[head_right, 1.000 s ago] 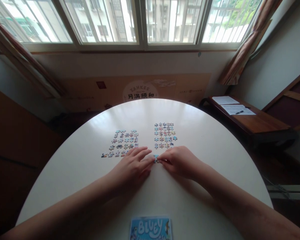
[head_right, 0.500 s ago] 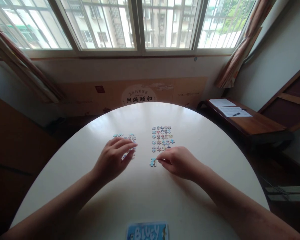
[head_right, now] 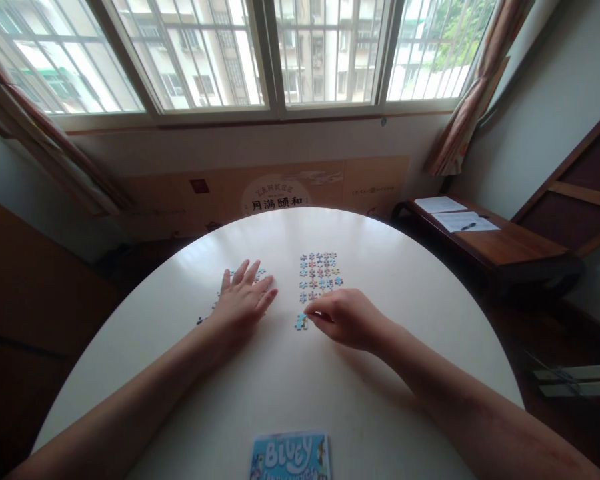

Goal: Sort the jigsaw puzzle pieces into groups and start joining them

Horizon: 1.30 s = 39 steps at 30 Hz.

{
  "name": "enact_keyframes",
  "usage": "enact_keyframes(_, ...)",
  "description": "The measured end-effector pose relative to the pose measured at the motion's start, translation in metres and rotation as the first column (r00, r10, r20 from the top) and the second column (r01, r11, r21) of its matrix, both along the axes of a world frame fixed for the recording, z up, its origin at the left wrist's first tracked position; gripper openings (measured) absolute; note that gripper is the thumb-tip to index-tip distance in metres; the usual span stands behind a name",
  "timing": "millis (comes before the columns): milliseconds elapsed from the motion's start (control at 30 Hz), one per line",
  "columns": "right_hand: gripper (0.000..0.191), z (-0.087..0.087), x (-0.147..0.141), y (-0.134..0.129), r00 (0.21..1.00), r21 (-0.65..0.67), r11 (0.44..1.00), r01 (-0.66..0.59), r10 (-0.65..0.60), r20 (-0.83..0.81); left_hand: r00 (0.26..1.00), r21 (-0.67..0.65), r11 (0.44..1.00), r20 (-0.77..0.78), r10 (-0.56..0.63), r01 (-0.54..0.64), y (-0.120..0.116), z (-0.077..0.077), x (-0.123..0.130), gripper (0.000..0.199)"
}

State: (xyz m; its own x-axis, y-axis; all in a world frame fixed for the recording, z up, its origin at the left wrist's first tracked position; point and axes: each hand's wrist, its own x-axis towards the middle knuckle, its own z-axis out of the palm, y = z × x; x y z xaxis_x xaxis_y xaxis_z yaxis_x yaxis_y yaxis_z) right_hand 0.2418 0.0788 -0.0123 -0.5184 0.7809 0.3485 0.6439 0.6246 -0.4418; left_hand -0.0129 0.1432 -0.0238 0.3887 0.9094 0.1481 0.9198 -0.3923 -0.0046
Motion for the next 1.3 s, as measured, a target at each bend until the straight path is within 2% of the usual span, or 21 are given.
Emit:
enact_keyframes(133, 0.020, 0.000, -0.001, 0.001, 1.000, 0.015, 1.000, -0.007, 0.007, -0.001, 0.995, -0.066, 0.994, 0.031, -0.090, 0.092, -0.010, 0.007, 0.005, 0.047)
enact_keyframes(267, 0.019, 0.001, 0.003, 0.000, 1.000, 0.029, 1.000, 0.004, -0.004, -0.020, 0.974, -0.072, 0.972, 0.051, -0.220, 0.224, -0.032, 0.013, 0.007, 0.042)
enact_keyframes(433, 0.018, 0.004, 0.007, 0.000, 0.999, 0.034, 0.999, 0.002, -0.001, -0.053, 0.959, -0.070, 0.956, 0.015, -0.283, 0.283, -0.064, 0.021, 0.000, 0.026)
enact_keyframes(533, 0.019, 0.005, 0.007, 0.000, 1.000, 0.023, 1.000, -0.013, 0.013, -0.023, 0.932, -0.081, 0.929, 0.030, -0.360, 0.361, -0.075, 0.026, -0.003, 0.015)
enact_keyframes(667, 0.020, 0.004, 0.006, -0.001, 0.999, -0.018, 0.999, -0.044, 0.044, 0.021, 0.921, 0.012, 0.922, 0.044, -0.388, 0.388, -0.073, 0.028, -0.005, 0.020)
enact_keyframes(767, 0.020, 0.003, 0.006, -0.001, 0.997, -0.041, 0.998, -0.055, 0.056, 0.047, 0.920, 0.018, 0.921, 0.044, -0.390, 0.390, -0.066, 0.025, -0.007, 0.028)
enact_keyframes(933, 0.020, 0.003, 0.005, -0.002, 0.996, -0.063, 0.995, -0.080, 0.082, 0.037, 0.906, -0.020, 0.909, 0.096, -0.412, 0.415, -0.062, 0.019, -0.007, 0.015)
enact_keyframes(1100, 0.021, 0.004, 0.003, -0.003, 0.992, -0.074, 0.992, -0.103, 0.108, 0.069, 0.916, -0.014, 0.921, 0.118, -0.384, 0.389, -0.064, 0.020, -0.006, 0.015)
enact_keyframes(1300, 0.020, 0.006, 0.003, -0.004, 0.991, -0.070, 0.992, -0.107, 0.113, 0.076, 0.928, -0.025, 0.930, 0.076, -0.365, 0.367, -0.063, 0.019, -0.006, 0.010)
